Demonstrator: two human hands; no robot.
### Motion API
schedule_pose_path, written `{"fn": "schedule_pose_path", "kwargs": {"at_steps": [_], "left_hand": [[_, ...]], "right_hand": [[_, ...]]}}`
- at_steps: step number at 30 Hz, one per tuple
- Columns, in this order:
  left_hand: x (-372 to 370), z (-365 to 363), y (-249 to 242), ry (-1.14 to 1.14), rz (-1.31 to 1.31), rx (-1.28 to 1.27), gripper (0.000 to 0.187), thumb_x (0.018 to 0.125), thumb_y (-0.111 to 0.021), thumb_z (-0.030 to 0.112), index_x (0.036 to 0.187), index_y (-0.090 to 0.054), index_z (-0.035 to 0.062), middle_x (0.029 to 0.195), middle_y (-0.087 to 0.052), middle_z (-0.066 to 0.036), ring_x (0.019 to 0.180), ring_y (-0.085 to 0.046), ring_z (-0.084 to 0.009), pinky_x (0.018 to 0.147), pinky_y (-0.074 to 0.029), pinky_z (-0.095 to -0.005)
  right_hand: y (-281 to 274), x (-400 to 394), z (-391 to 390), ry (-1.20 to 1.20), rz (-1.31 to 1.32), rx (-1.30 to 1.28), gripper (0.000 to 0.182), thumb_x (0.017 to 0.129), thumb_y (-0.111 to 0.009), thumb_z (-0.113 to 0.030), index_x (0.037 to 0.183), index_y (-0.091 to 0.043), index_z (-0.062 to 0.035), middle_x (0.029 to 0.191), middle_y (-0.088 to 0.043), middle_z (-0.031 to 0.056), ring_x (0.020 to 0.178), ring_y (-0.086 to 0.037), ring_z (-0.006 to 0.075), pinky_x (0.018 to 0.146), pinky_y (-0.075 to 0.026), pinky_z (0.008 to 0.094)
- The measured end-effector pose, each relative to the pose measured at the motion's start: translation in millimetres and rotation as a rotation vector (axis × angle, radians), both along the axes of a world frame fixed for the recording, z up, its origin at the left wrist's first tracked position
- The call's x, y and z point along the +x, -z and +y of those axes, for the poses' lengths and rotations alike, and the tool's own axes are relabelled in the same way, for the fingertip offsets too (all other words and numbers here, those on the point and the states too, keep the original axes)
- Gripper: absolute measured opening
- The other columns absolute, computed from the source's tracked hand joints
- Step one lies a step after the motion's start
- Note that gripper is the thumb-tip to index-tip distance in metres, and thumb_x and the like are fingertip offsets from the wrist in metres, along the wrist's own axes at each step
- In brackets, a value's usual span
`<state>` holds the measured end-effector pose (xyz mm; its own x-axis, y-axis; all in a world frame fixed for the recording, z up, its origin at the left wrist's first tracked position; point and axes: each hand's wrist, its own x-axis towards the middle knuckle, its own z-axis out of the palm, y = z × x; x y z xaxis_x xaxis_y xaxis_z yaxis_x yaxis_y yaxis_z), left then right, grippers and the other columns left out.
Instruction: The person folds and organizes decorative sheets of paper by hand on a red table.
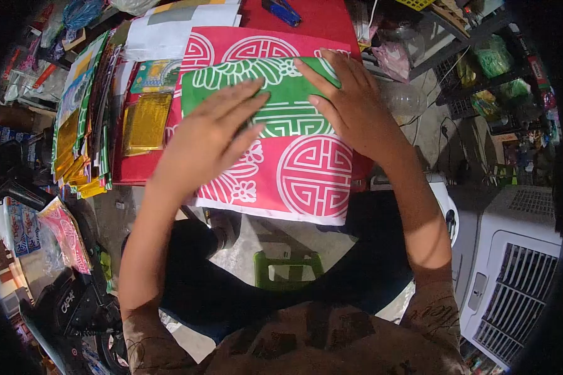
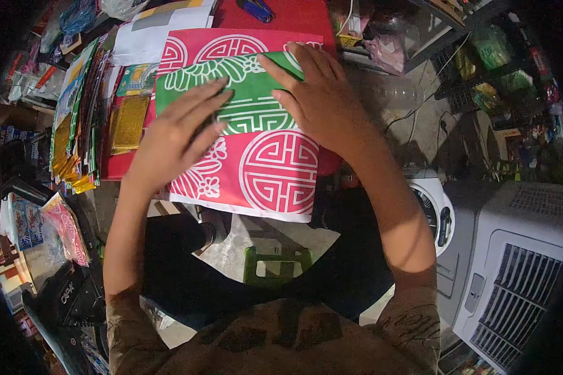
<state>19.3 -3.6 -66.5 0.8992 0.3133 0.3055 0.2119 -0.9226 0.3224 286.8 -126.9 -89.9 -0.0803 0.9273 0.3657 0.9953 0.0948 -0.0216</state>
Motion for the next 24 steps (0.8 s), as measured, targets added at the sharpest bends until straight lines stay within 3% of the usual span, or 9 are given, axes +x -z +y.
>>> {"fn": "schedule_pose_path", "kwargs": {"at_steps": [5,14,24], "left_hand": [[3,-19,14,-0.05,0.108,0.061,0.066,0.11,-0.055,0.041,0.163,-0.042,0.0048,0.167,-0.043,-0.017,0.156,-0.039,-0.0346,0.131,-0.027,-0.0511],[-1,-16,13,-0.032,0.155,0.033,0.064,0.11,-0.052,0.048,0.165,-0.042,0.0183,0.174,-0.032,-0.014,0.16,-0.033,-0.0356,0.132,-0.02,-0.0542],[-1,-16,11,-0.036,0.15,-0.001,0.068,0.108,-0.055,0.047,0.166,-0.041,0.0128,0.173,-0.034,-0.015,0.16,-0.032,-0.0352,0.133,-0.019,-0.054]], "right_hand": [[0,-1,-1,0.006,-0.004,-0.003,0.059,0.108,-0.06,-0.032,0.164,-0.044,-0.0267,0.157,-0.046,0.0246,0.147,-0.045,0.0425,0.124,-0.033,0.0568],[4,3,-1,0.024,0.044,-0.015,0.053,0.112,-0.052,-0.03,0.165,-0.043,-0.0279,0.157,-0.048,0.0232,0.147,-0.046,0.0424,0.123,-0.033,0.0595],[7,6,1,0.037,0.043,-0.015,0.051,0.112,-0.052,-0.029,0.163,-0.046,-0.0293,0.159,-0.046,0.0221,0.147,-0.046,0.0407,0.123,-0.033,0.0578]]}}
